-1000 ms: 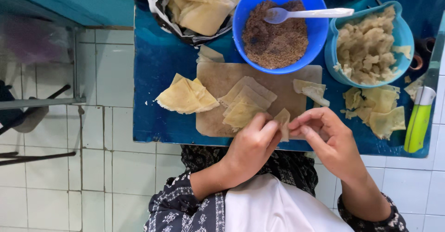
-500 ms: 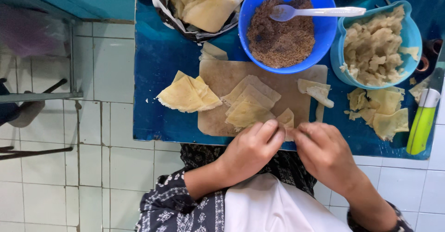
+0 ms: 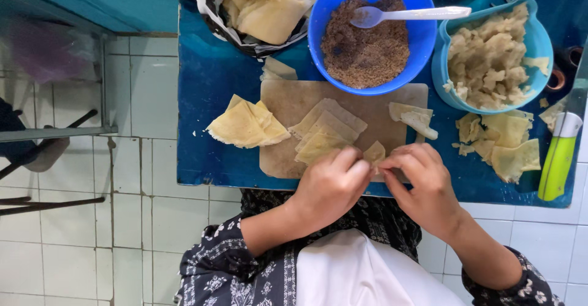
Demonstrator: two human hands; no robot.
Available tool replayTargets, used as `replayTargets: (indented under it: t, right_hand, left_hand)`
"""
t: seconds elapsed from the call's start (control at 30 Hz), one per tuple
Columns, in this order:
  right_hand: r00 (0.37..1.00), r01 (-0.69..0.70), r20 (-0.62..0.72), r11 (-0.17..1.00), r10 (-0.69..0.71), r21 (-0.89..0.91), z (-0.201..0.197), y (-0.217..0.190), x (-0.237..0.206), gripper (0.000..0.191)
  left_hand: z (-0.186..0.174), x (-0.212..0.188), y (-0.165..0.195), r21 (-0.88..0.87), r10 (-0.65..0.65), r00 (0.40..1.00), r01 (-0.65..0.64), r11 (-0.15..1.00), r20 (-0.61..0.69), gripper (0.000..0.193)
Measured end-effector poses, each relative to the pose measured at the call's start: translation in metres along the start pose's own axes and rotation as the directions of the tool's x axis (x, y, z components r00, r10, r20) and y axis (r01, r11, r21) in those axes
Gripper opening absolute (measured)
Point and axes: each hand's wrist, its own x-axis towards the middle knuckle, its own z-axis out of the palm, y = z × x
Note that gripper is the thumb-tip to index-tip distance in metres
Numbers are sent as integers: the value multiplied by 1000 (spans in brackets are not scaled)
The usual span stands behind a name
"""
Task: The person folds thin pastry sheets into triangular parcels on a cutting board, spooning brown filling from a blue bowl onto each sheet with a plastic spoon and folding the wrapper over the filling. Folded parcels accumulate on the board as the person works through a stack of wrappers.
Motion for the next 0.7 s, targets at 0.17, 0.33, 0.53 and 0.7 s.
replayTargets:
  t: [0.17, 0.33, 0.53, 0.7]
  right_hand:
    - [990, 140, 43, 981, -135, -135, -7, -3, 4, 22]
    - [991, 46, 128, 996, -36, -80, -10, 2, 8, 20]
    - [993, 49, 105, 999, -49, 5, -12, -1, 13, 23]
    - [986, 71, 157, 996, -60, -60, -13, -5, 18, 25]
  left_hand:
    - [-1, 3, 1, -86, -63, 998, 62, 994, -8, 15]
    - [-11, 2, -5, 119, 139, 989, -145, 982, 59, 25]
    - [-7, 9, -2, 70, -9, 996, 3, 998, 88, 14]
    - [-7, 15, 4, 16, -129, 984, 128, 992, 124, 14]
